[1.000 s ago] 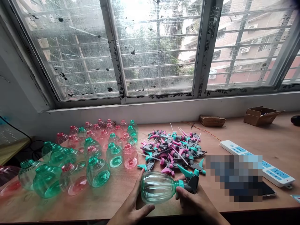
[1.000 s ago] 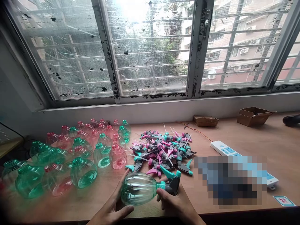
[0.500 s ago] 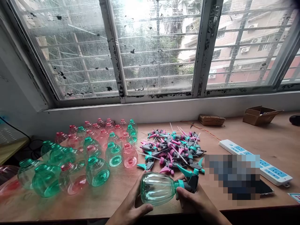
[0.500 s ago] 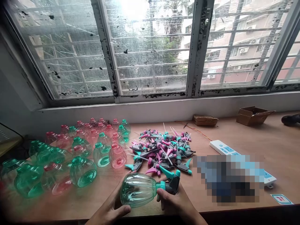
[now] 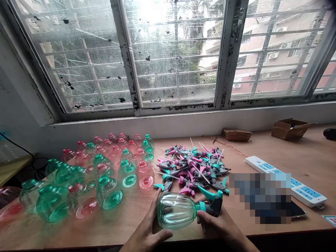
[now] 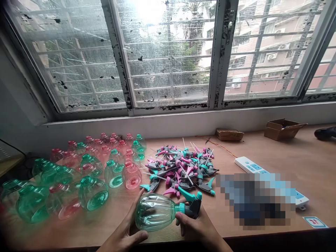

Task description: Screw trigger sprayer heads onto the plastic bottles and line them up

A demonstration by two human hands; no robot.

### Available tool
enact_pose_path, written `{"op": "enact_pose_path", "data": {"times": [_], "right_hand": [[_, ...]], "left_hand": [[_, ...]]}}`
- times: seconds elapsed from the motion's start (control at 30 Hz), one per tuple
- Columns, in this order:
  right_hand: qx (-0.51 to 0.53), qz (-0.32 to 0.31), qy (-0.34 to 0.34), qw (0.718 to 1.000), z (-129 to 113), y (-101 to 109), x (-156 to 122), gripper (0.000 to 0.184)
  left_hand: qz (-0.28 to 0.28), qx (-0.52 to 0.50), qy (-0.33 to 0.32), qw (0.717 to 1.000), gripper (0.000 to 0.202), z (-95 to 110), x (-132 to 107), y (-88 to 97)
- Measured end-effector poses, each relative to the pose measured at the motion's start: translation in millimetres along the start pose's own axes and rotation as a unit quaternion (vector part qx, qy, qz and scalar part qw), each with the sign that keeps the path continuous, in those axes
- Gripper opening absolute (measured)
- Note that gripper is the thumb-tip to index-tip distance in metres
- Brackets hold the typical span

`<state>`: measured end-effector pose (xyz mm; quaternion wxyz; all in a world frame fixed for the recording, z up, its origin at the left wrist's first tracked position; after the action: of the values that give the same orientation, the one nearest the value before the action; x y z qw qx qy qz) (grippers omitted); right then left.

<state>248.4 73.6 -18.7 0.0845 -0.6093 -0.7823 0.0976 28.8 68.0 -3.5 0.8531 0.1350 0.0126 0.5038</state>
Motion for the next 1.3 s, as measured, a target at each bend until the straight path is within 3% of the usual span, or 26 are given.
{"op": "enact_pose_path", "data": {"times": [0.2, 0.5, 0.73, 0.97, 1.3], "right_hand": [[0.013, 0.000, -0.009, 1.000, 5.4, 1.4, 1.5, 0.045], [0.016, 0.008, -0.007, 1.000, 8.3, 1.4, 1.6, 0.046], [0.000, 0.001, -0.015, 1.000, 3.2, -1.2, -0.2, 0.041], [0.026, 0.023, -0.016, 0.999, 3.3, 2.7, -0.3, 0.052], [-0.005, 0.017, -0.022, 1.000, 1.0, 1.1, -1.8, 0.043]], "left_hand": [[-0.005, 0.029, 0.010, 1.000, 0.098, 10.8, 1.4, -2.3], [0.013, 0.031, 0.012, 0.999, 0.109, -5.0, 1.8, 1.7], [-0.002, -0.004, 0.025, 1.000, 0.099, 5.5, 1.6, -0.4], [0.008, -0.009, 0.001, 1.000, 0.108, 5.6, 5.3, -4.1], [-0.007, -0.032, 0.020, 0.999, 0.105, 4.4, 4.0, -4.7]]}}
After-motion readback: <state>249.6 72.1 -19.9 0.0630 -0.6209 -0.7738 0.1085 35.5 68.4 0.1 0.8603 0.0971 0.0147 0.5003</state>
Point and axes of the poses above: each hand's wrist, its own x-axis towards the middle knuckle, its own y-axis out of the back of the hand, z = x × y, the point moved 9 cm from there along x, towards the middle knuckle, and after that the axes turned 4 degrees about -y, right-handed, at the moved point
